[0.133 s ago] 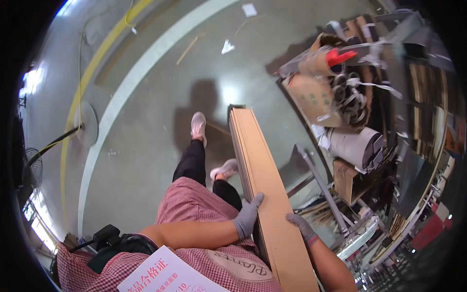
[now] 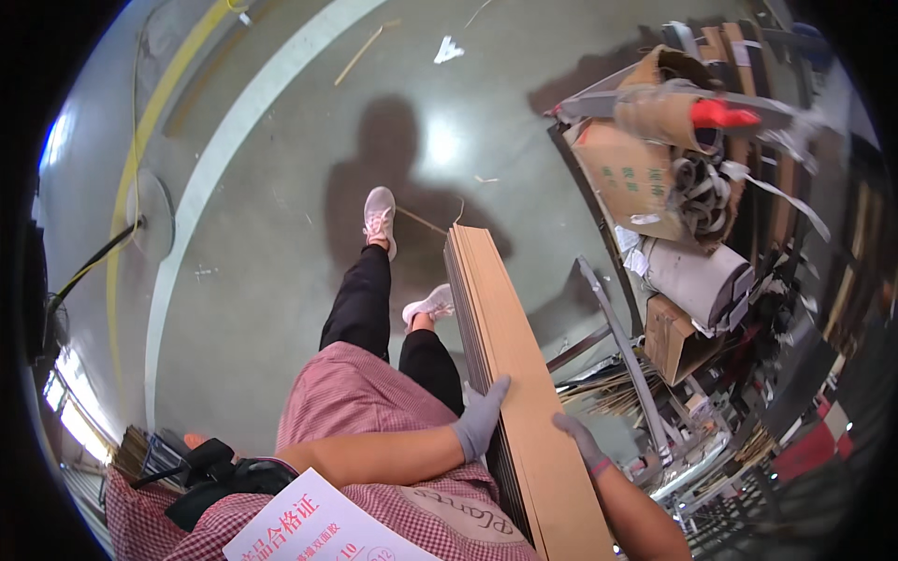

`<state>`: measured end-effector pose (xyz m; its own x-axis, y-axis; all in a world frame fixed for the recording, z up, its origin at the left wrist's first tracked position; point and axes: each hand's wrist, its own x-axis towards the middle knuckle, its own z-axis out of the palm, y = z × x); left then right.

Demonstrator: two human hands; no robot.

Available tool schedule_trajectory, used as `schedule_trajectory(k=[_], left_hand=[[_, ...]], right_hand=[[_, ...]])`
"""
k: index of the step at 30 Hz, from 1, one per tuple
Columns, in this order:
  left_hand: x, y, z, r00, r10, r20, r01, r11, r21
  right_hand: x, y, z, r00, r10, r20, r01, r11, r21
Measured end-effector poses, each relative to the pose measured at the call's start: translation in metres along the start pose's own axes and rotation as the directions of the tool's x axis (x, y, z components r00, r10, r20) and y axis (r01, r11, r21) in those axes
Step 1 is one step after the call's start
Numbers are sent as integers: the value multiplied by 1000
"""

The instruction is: The recorder is applying tape to cardboard packaging panels, specifically securing stickers or labels onto the long cardboard pieces.

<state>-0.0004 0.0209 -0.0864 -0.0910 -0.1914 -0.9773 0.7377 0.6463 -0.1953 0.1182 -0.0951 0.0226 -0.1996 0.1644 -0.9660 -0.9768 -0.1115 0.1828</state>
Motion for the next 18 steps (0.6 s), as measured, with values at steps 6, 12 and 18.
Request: schedule_trajectory(k=[6, 12, 18], left_hand=[[71, 69, -6, 978, -203, -54, 209, 969, 134], [84, 52, -14, 987, -159, 8, 157, 984, 86], [73, 36, -11, 983, -128, 132, 133, 991, -28]], right_hand=[[134, -37, -18, 986, 147, -77, -146, 989, 27], [104, -47, 12, 989, 112, -99, -109, 993, 33], [65, -38, 2, 956, 266, -126, -265, 964, 32]])
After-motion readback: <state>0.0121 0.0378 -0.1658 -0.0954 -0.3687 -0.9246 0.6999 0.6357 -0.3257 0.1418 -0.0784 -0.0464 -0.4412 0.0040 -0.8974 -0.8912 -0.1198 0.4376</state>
